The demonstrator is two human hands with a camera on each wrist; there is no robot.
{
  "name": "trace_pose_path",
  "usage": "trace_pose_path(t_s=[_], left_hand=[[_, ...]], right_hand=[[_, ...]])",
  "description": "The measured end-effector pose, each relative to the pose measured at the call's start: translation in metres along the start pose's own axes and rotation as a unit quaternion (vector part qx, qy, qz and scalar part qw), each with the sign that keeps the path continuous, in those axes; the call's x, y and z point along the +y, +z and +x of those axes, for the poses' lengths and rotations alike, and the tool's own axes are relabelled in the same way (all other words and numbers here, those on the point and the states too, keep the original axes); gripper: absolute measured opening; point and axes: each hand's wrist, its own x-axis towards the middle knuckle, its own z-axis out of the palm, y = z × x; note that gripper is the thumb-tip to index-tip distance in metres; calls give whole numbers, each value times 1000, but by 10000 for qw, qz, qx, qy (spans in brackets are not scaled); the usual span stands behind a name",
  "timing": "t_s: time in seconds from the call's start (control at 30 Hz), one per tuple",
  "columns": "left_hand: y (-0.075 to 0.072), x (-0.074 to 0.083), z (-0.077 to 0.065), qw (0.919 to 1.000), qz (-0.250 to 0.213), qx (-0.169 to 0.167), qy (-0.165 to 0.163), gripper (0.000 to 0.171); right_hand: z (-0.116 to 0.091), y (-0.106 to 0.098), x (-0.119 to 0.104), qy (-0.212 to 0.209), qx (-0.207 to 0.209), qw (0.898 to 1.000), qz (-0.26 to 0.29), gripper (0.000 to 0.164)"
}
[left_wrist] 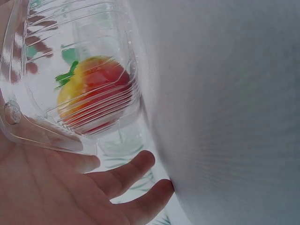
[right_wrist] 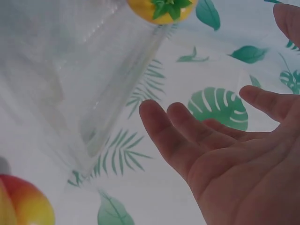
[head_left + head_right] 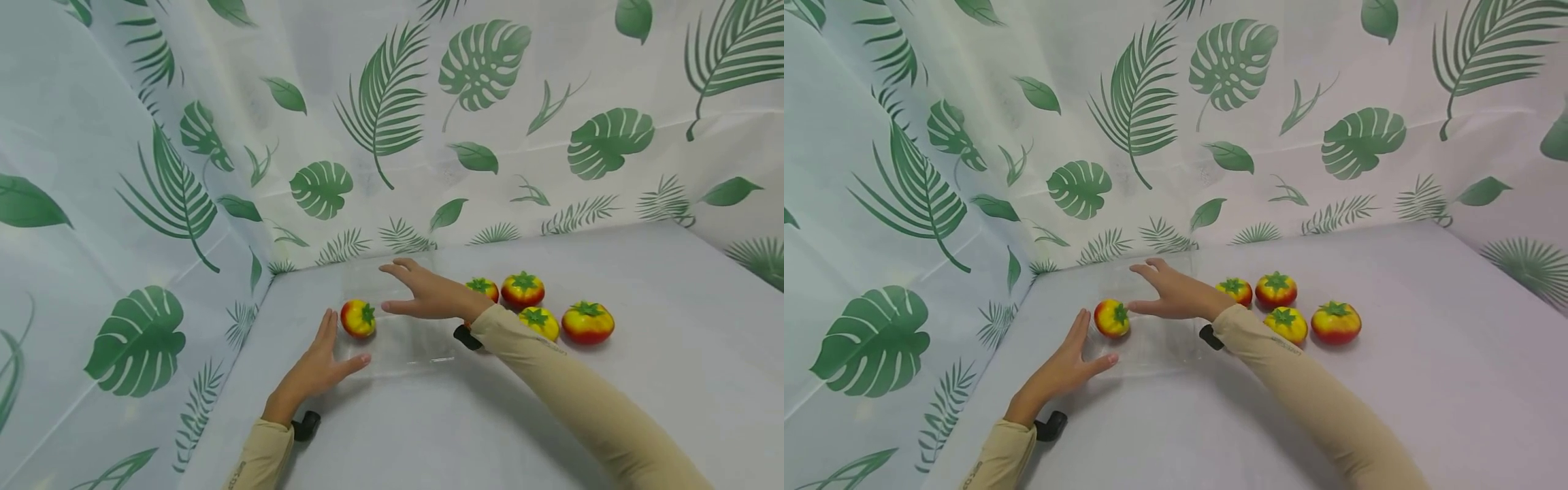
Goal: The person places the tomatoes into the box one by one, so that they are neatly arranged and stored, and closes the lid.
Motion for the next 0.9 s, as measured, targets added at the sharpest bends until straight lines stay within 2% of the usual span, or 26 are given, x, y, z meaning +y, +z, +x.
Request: trace_pose_path(t_s=[0.2,0.5,0.77,0.9], left_hand=[[0,1,0,10000,26,1,-10,121],[1,-2,0,10000,36,-9,35,123],[1,-4,0,9998,27,-11,183,125],[1,-3,0,9999,14,-37,162,125]], right_hand=[[-21,-8,3,201,137,9996,144,85],[-52,-21,11,225,464,9987,57,87],[-89,-36,24,413,726,9965,51,87],[-111,-43,34,658,821,9944,50,90]])
